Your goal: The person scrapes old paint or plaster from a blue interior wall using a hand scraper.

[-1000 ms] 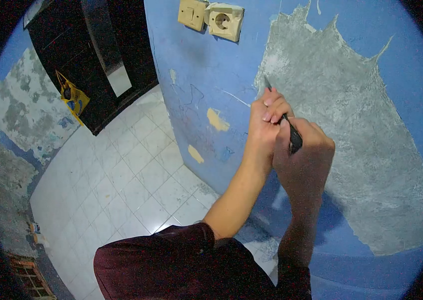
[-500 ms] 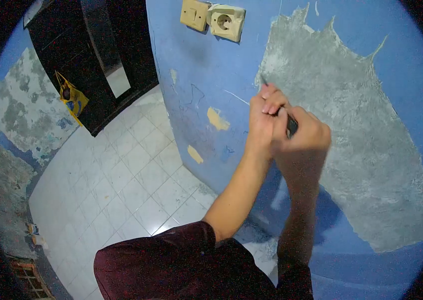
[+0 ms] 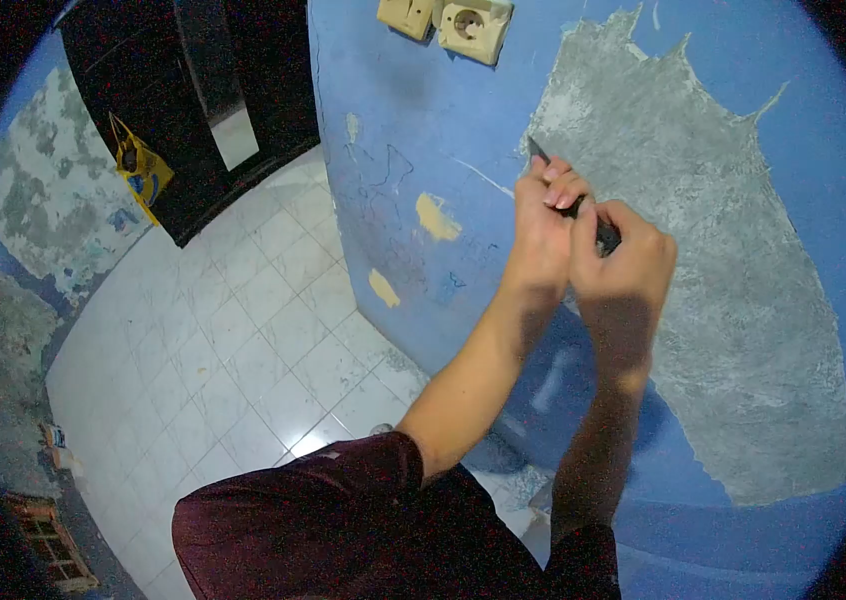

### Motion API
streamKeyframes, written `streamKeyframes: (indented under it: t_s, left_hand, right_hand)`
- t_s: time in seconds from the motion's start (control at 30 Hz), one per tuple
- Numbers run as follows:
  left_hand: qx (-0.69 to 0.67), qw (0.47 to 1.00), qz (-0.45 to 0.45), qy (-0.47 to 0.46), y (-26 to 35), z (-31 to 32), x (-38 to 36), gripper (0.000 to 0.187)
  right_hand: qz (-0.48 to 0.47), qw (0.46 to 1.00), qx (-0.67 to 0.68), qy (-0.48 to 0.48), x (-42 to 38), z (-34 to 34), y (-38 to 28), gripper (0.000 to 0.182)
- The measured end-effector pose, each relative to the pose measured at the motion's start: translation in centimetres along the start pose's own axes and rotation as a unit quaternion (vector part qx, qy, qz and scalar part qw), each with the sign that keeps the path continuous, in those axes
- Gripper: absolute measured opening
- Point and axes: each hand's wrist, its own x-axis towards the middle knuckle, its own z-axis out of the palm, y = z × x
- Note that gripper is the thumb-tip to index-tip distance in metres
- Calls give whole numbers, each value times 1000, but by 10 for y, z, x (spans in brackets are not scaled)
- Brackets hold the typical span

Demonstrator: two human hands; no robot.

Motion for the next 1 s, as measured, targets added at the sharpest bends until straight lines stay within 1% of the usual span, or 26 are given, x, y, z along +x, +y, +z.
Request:
streamKeyframes:
  t_s: [0.03,0.07,0.1,0.17,0.23,0.3,0.37,0.4,0.43,0.47,0.5,0.53,0.57,0.6,0.63,0.7,0.73,0.8,0.93,1.0]
  left_hand:
    - [-5,1000,6,2,-1,0,-1,34]
    - [-11,1000,-10,4,-2,-1,-2,32]
    - [-16,999,-28,9,-3,-2,-4,31]
    - [-26,999,-37,1,1,-1,-3,29]
    - [-1,1000,-2,-8,1,-4,3,32]
    - [-5,1000,-21,-3,1,-5,-6,35]
    - [-2,999,-52,-12,-2,2,1,38]
    - [7,999,-35,-11,0,2,5,41]
    - [14,1000,-14,-6,2,-1,6,44]
    - [5,1000,-19,18,2,-2,8,47]
    - [9,1000,-19,18,5,-4,7,47]
    - [-29,998,-59,3,9,-8,6,47]
    - [-66,993,-100,-13,13,-9,9,47]
    - [-42,998,-51,21,13,-3,10,47]
    - [-44,997,-49,27,11,-4,7,47]
    - [-45,996,-75,11,11,-2,4,37]
    - [-44,996,-75,10,14,-5,5,37]
    - [14,997,-77,-14,17,-5,5,39]
    - [-38,996,-83,-5,14,2,-9,40]
    - [-20,993,-119,-9,22,3,-9,39]
  right_hand:
    - [-10,1000,-11,-5,3,1,-1,20]
    - [14,999,-43,-31,3,-3,-4,20]
    - [16,998,-43,-38,1,0,-3,20]
    - [-24,997,-69,-5,1,6,0,19]
    - [-3,998,-59,-14,2,4,-1,19]
    - [16,999,-48,-14,2,6,0,18]
    - [-77,993,-82,34,5,10,6,20]
    - [-33,995,-97,1,7,12,8,19]
    - [-28,995,-99,2,5,8,7,19]
    - [-8,998,-63,-4,8,4,4,19]
    - [11,1000,-28,-9,9,2,3,19]
    - [10,1000,-25,-6,9,6,5,19]
    - [-15,998,-59,8,9,13,9,19]
    - [-35,995,-95,17,6,16,11,19]
    - [-31,995,-97,12,3,14,11,19]
    - [-24,996,-80,0,4,11,8,19]
    - [-24,997,-79,1,3,13,6,19]
    - [4,991,-134,-15,-1,16,2,18]
    - [13,993,-115,-26,-2,15,0,19]
    - [-29,994,-106,20,-9,24,4,19]
